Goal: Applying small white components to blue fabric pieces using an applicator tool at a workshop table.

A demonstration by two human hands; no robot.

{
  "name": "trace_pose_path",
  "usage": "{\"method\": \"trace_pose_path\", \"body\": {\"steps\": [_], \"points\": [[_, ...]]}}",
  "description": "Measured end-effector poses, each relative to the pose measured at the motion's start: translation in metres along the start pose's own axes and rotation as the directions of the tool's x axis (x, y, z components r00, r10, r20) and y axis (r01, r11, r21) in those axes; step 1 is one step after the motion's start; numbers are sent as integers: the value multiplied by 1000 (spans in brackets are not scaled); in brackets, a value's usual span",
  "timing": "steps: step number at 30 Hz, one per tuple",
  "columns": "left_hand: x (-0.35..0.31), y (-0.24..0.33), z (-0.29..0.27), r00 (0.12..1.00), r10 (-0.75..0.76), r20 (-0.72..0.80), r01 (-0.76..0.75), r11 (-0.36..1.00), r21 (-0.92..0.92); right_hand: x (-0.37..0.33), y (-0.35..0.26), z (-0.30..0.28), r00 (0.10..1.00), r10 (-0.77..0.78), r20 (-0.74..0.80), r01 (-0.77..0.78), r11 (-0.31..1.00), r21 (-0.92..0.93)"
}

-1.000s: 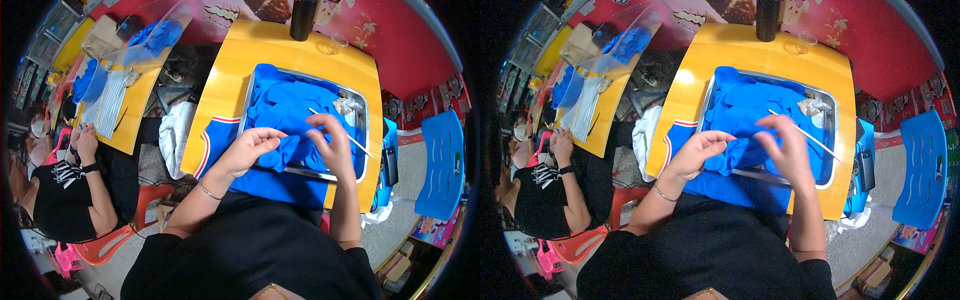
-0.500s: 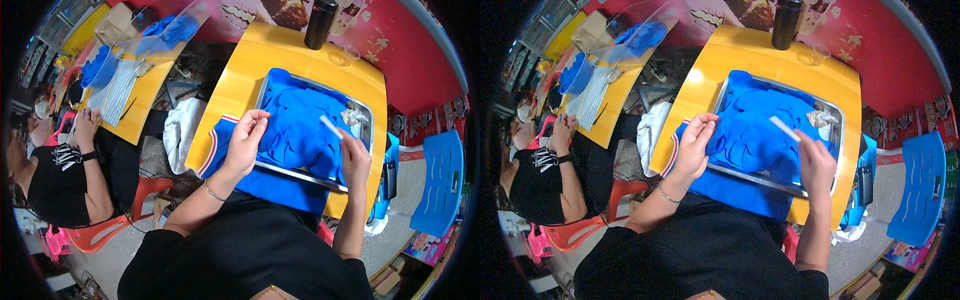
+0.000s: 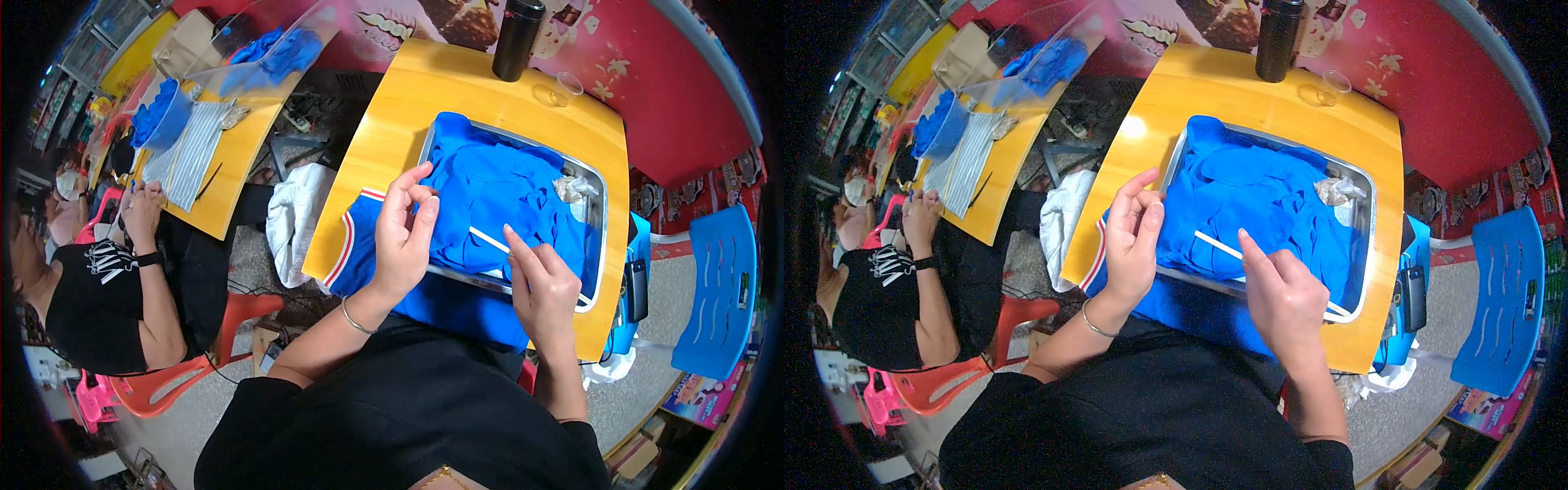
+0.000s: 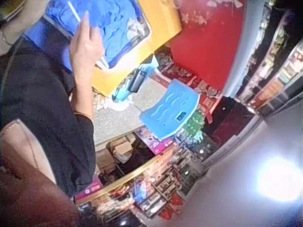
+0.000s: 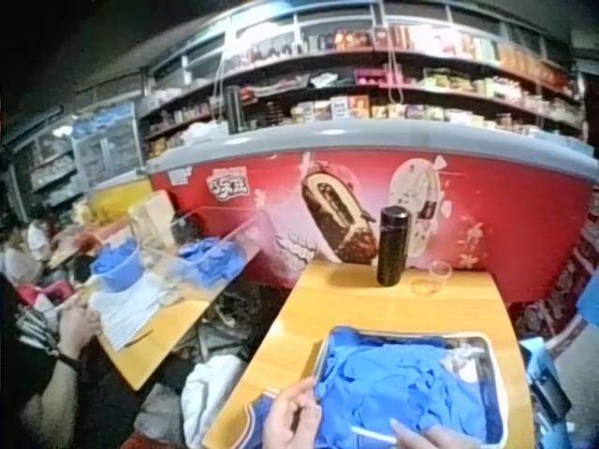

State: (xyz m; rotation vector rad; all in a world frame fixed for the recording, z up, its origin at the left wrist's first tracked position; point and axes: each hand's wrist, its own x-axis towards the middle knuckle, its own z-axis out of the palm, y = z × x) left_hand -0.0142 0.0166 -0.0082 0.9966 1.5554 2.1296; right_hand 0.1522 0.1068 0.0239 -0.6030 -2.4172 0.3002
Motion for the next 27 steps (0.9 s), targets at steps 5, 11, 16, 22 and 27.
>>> {"method": "trace_pose_path", "body": {"steps": [5, 11, 16, 22, 27], "points": [[2, 2, -4, 934, -287, 214, 341, 893, -292, 1, 0, 4, 1000, -23, 3, 23, 1000, -19], [12, -1, -12, 695, -558, 454, 714, 610, -343, 0, -1, 4, 995, -97, 21, 97, 995, -11], [10, -3, -9, 672, -593, 444, 736, 604, -306, -2, -1, 6, 999, -44, 18, 45, 999, -28], [10, 4, -3, 681, -581, 447, 732, 566, -379, -4, -8, 12, 999, 33, 12, -33, 999, -28], [19, 9, -3, 645, -564, 516, 756, 566, -327, 3, -4, 6, 993, -113, 45, 113, 994, -7]]}}
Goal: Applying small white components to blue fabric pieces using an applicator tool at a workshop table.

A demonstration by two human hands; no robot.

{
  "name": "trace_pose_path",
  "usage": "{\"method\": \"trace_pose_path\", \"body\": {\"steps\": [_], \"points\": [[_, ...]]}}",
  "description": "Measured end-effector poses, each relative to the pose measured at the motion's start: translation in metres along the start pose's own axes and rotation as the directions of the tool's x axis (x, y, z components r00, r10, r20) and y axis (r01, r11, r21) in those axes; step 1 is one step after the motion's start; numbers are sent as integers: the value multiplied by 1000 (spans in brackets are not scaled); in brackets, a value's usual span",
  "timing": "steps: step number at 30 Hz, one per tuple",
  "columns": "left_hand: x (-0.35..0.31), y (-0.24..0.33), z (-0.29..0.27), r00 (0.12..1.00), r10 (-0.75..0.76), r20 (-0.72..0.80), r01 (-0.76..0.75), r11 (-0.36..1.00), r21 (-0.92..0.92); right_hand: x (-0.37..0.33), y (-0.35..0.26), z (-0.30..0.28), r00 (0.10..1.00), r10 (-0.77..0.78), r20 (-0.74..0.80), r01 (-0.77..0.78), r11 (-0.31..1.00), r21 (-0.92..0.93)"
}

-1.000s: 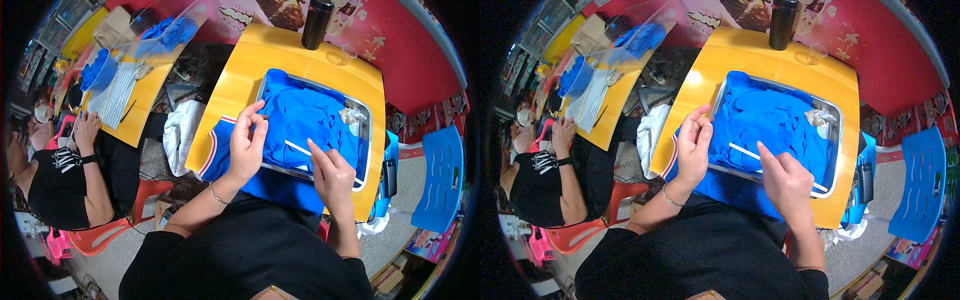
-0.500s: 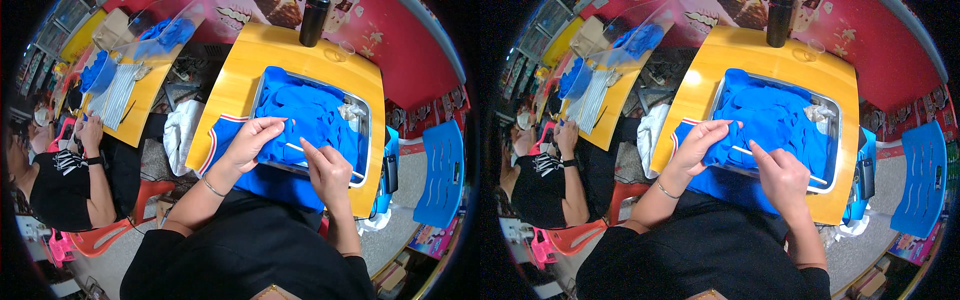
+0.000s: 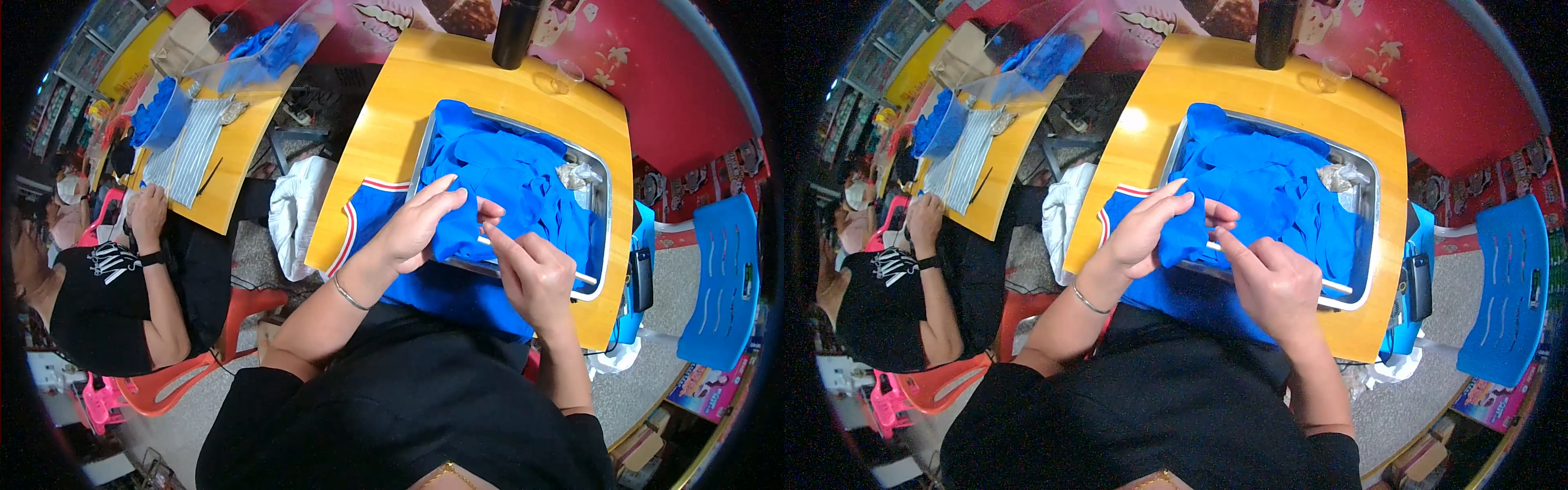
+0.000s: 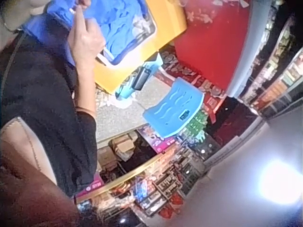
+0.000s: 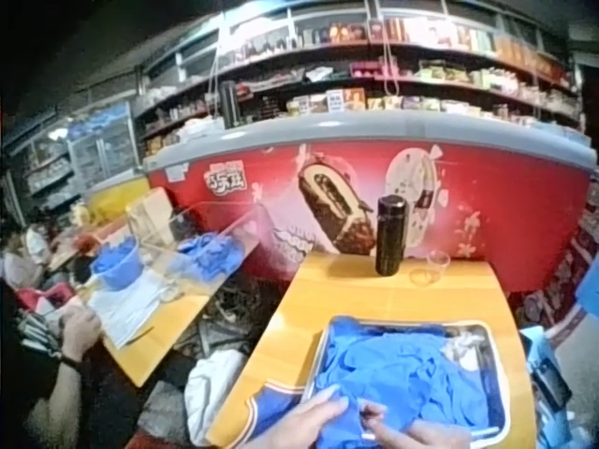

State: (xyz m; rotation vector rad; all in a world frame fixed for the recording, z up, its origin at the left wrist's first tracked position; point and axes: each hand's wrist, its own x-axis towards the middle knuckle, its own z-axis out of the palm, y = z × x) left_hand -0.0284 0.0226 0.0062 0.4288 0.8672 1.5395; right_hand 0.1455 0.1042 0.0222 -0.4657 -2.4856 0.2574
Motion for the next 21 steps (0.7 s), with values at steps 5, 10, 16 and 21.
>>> {"method": "trace_pose_path", "body": {"steps": [5, 10, 16, 21], "points": [[-4, 5, 5, 990, -80, 116, 83, 996, -27, -1, 17, -7, 968, -231, 101, 202, 951, 236], [0, -1, 7, 998, 7, 62, -4, 999, -51, 0, 17, 0, 1000, -20, -4, 21, 997, 74], [4, 0, 4, 996, 59, 66, -60, 998, 11, 4, 9, 0, 998, -46, -52, 45, 999, -27], [1, 5, 10, 994, -73, 75, 78, 995, -60, 4, 16, -7, 985, -169, 28, 166, 983, 76]]}}
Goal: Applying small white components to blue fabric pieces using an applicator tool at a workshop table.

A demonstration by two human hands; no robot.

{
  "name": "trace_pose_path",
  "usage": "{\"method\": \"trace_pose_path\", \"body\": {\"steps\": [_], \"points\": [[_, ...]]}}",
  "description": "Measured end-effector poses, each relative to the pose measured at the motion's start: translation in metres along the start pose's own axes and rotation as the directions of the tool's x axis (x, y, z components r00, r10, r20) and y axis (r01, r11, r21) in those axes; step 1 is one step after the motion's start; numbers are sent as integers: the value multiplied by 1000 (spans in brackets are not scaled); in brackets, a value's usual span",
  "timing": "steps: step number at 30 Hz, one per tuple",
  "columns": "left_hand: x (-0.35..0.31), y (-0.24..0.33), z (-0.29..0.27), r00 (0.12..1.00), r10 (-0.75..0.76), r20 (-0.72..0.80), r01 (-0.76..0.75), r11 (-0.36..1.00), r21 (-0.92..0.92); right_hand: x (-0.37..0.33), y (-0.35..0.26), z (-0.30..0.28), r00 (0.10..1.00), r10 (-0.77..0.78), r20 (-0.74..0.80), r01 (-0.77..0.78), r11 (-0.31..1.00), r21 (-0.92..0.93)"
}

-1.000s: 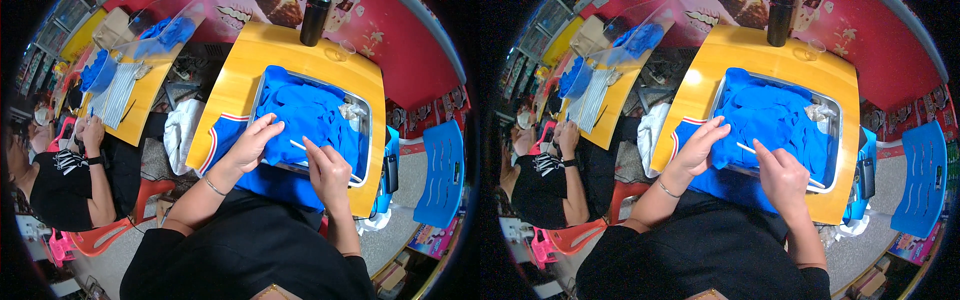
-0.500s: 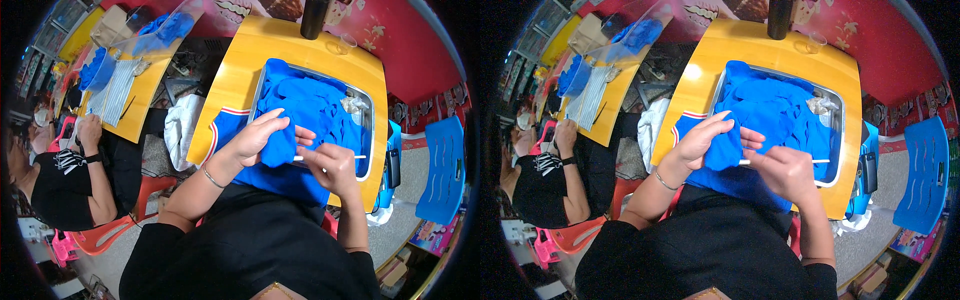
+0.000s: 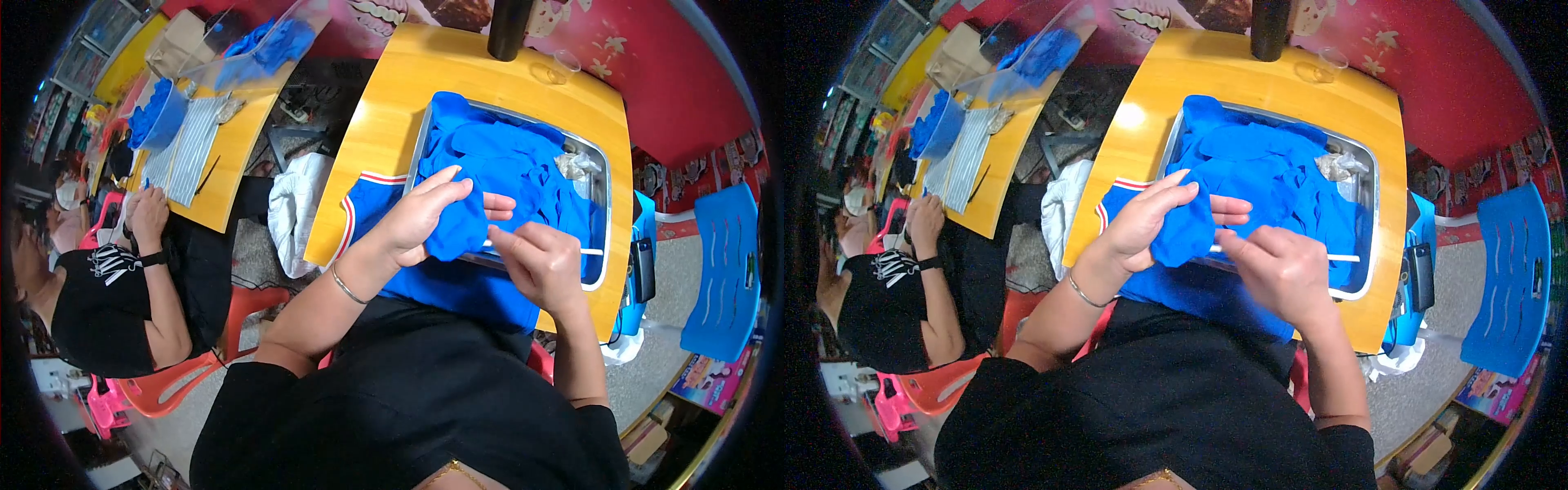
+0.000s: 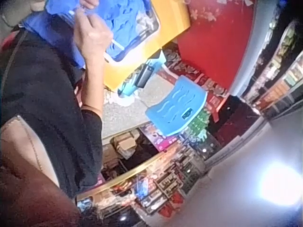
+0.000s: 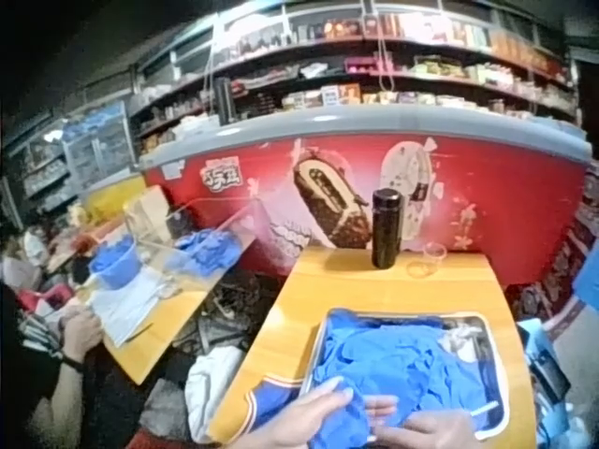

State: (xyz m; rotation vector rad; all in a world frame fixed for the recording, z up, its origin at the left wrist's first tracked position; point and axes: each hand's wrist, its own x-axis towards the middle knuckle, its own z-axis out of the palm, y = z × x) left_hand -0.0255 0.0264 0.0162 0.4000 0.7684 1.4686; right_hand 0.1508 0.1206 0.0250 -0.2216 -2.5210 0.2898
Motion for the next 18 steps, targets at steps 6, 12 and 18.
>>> {"method": "trace_pose_path", "body": {"steps": [6, 12, 18], "points": [[-2, -4, 7, 992, 125, 11, -125, 992, 5, -1, -8, 7, 972, 191, -139, -201, 978, -60], [-4, 0, 8, 995, 99, 0, -99, 995, 23, -6, -11, 0, 998, 54, -13, -54, 998, 21], [-8, -3, 11, 997, 80, 9, -80, 997, -1, -2, -12, -1, 977, 172, -126, -183, 980, -77]]}}
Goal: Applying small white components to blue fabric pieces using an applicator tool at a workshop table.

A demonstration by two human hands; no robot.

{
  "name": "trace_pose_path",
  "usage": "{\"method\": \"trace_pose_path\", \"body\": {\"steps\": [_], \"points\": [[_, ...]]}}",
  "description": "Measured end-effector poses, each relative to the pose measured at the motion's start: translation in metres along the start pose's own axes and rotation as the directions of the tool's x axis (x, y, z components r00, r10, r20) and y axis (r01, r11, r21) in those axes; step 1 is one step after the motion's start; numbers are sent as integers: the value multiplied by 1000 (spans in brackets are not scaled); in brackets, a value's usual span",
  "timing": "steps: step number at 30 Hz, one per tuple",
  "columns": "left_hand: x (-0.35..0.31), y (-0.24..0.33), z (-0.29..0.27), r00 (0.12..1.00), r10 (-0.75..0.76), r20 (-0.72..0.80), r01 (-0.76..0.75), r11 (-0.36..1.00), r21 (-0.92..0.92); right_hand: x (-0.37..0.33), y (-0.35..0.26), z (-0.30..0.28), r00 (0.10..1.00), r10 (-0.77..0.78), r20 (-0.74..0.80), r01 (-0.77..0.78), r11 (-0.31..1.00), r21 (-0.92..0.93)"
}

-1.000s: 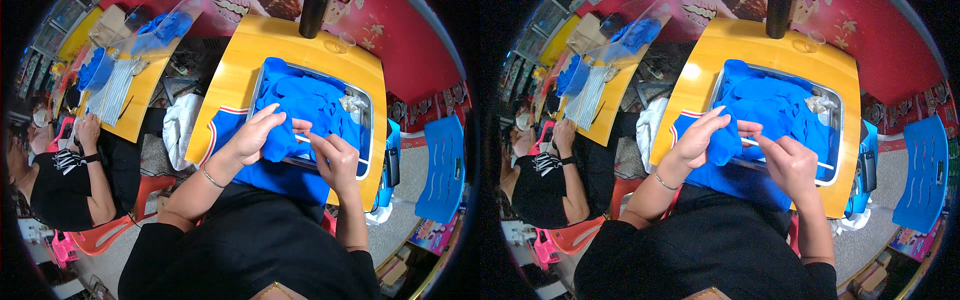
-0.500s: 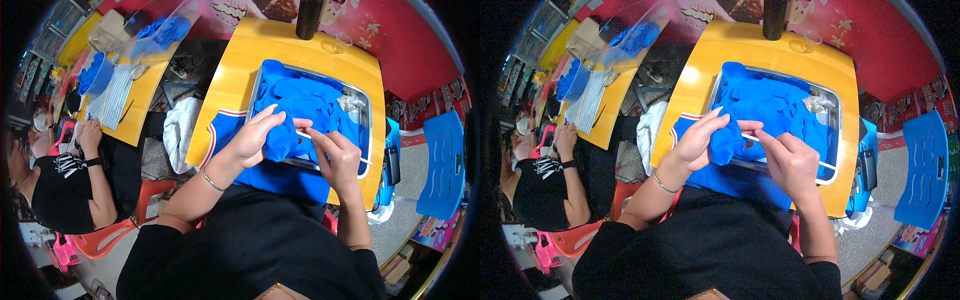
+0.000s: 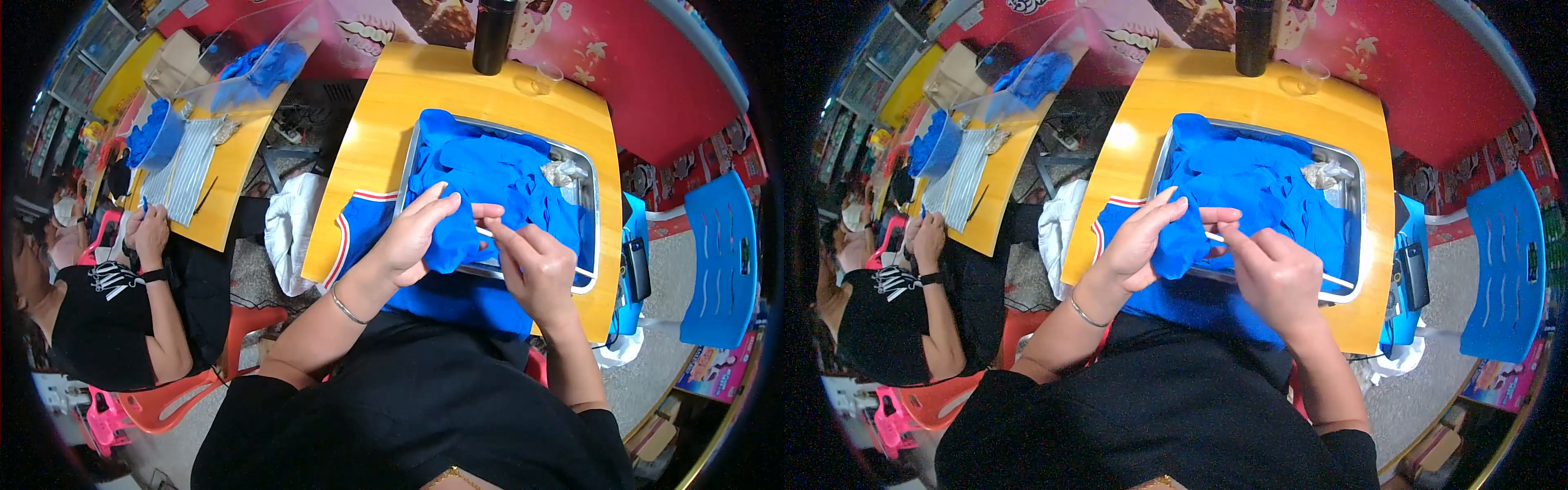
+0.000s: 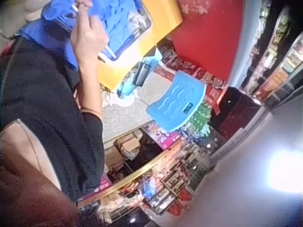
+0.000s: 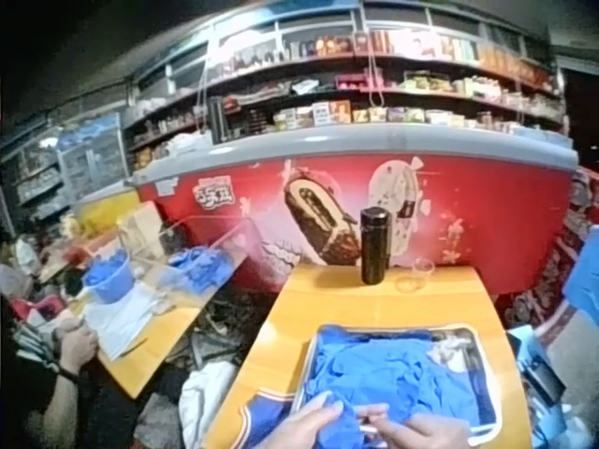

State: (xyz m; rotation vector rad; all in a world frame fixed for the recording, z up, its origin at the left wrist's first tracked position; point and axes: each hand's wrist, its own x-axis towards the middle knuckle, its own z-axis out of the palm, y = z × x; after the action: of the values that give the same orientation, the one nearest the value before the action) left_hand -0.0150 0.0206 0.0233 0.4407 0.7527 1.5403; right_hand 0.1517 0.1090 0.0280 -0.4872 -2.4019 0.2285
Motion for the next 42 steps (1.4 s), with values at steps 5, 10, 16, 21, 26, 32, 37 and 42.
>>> {"method": "trace_pose_path", "body": {"steps": [5, 10, 16, 21, 26, 32, 37, 42], "points": [[4, 0, -10, 996, -66, 53, 64, 997, 38, -3, -1, -1, 980, -177, 90, 174, 984, 37], [6, -2, -15, 981, -160, 106, 167, 984, -60, -2, 11, -3, 957, -148, 251, 12, 881, 473], [1, -24, -21, 776, 626, 79, -523, 567, 636, -19, 13, 0, 878, 152, 454, -454, 565, 689], [-20, -15, -5, 680, 643, 353, -572, 162, 804, -27, 8, 5, 784, 240, 572, -620, 289, 729], [-20, -23, -1, 681, 705, 199, -541, 300, 786, -18, -6, 6, 813, 207, 544, -580, 369, 726], [-21, -29, -1, 668, 731, 137, -583, 400, 707, -38, 5, 21, 740, 59, 670, -653, -177, 736], [-18, -23, -3, 689, 714, 124, -588, 452, 671, -33, -8, 20, 801, 245, 547, -571, 34, 820], [-21, -9, -7, 792, 551, 263, -526, 395, 753, -21, -8, 14, 945, 185, 270, -317, 722, 615]]}}
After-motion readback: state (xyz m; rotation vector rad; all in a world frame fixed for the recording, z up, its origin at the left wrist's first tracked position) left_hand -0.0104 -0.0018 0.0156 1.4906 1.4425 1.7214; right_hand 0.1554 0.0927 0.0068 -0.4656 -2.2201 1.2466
